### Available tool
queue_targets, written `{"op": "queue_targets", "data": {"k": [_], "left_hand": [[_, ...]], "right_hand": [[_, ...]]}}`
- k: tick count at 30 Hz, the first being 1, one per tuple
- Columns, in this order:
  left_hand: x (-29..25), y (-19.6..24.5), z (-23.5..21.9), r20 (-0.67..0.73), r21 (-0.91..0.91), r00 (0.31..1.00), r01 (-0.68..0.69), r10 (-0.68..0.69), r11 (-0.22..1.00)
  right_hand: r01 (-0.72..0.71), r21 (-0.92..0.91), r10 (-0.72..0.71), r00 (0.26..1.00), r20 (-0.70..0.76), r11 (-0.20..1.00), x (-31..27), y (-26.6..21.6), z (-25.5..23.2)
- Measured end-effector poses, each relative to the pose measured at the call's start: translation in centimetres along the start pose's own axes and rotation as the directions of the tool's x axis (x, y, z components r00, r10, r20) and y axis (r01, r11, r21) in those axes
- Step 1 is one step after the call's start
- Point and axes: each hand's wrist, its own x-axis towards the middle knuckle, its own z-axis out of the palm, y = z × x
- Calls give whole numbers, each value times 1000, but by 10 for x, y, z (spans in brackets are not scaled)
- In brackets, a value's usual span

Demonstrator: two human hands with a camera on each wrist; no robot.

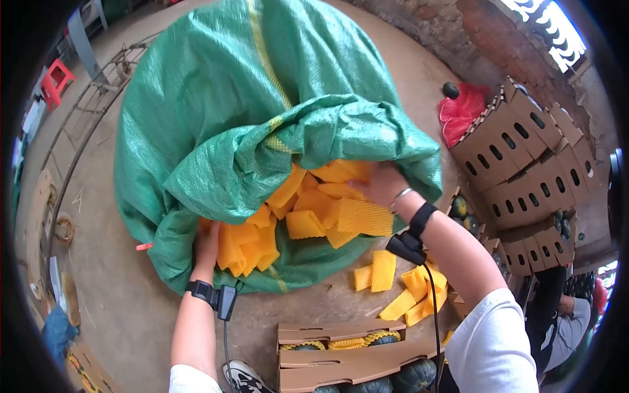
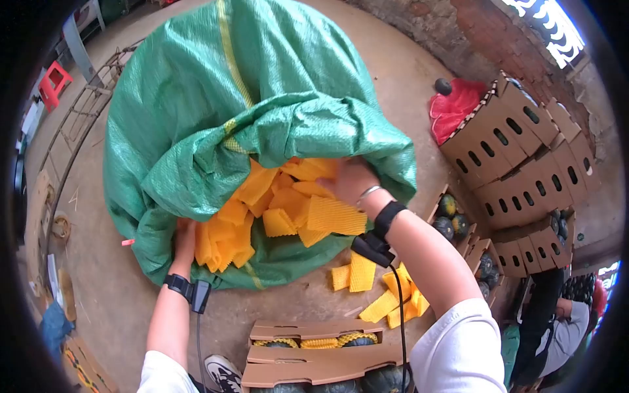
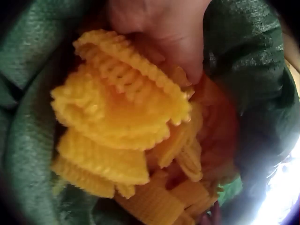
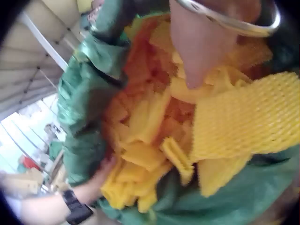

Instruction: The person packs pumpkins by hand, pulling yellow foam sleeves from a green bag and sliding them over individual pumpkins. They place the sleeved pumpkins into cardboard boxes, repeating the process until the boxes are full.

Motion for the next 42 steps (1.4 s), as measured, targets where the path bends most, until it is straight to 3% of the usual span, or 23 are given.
{"op": "queue_targets", "data": {"k": [1,2,4,6,8,10,12,13,14,15,17,18,19,21,23,25,27,29,31,33,37,40,42], "left_hand": [[6,-7,3,16,-21,1000,-10,10,1000],[12,-12,6,37,-42,999,-17,18,999],[28,-32,27,104,-74,993,-51,59,996],[44,-66,66,208,-100,969,-113,132,989],[31,-25,79,299,-190,935,-138,191,972],[10,33,80,279,-90,946,-145,165,985],[-4,44,95,269,17,953,-147,137,989],[-7,41,105,329,-161,936,-80,130,984],[-9,40,113,379,-333,915,-4,138,943],[-17,46,118,376,-334,916,-8,141,943],[-35,58,127,576,-641,818,456,-6,618],[-39,58,131,648,-624,762,544,-18,561],[-46,74,126,654,-620,756,550,-19,559],[-61,110,114,755,-633,648,684,98,363],[-70,136,110,780,-611,612,700,132,369],[-80,174,96,828,-560,528,759,190,333],[-87,197,93,856,-517,465,780,227,351],[-104,243,69,901,-422,333,819,277,389],[-131,283,58,895,-428,321,815,310,391],[-168,317,54,884,-430,326,849,335,308],[-256,392,44,899,-368,230,858,373,358],[-343,410,68,901,-381,260,858,347,346],[-399,403,88,906,-409,291,791,307,456]], "right_hand": [[5,7,-5,1000,18,1000,11,13,9],[-140,242,116,987,108,960,20,36,21],[-302,449,217,948,231,841,31,54,61],[-63,628,-18,993,121,775,32,45,96],[25,803,-323,923,211,595,26,11,106],[16,581,-161,967,198,814,-2,-42,115],[92,677,-219,970,105,731,3,-63,147],[175,749,-259,966,-5,639,3,-69,149],[132,731,-238,970,43,669,-1,-68,146],[136,731,-240,970,39,669,-7,-67,139],[62,742,-160,985,62,668,-24,-59,129],[102,715,-135,991,-11,692,-29,-51,138],[94,714,-128,992,-5,694,-38,-45,123],[-116,817,-127,966,224,564,-55,-29,88],[-18,829,-128,986,108,559,-79,-20,71],[-159,967,-95,979,181,198,-105,-13,41],[-186,963,-80,976,204,196,-130,-4,2],[-260,959,-119,955,273,113,-154,8,-30],[-256,967,-139,957,255,9,-186,19,-68],[-295,955,-116,948,297,38,-225,31,-108],[-382,924,25,924,381,12,-327,72,-168],[-452,892,124,885,448,-1,-410,112,-167],[-440,894,105,888,448,-88,-465,130,-143]]}}
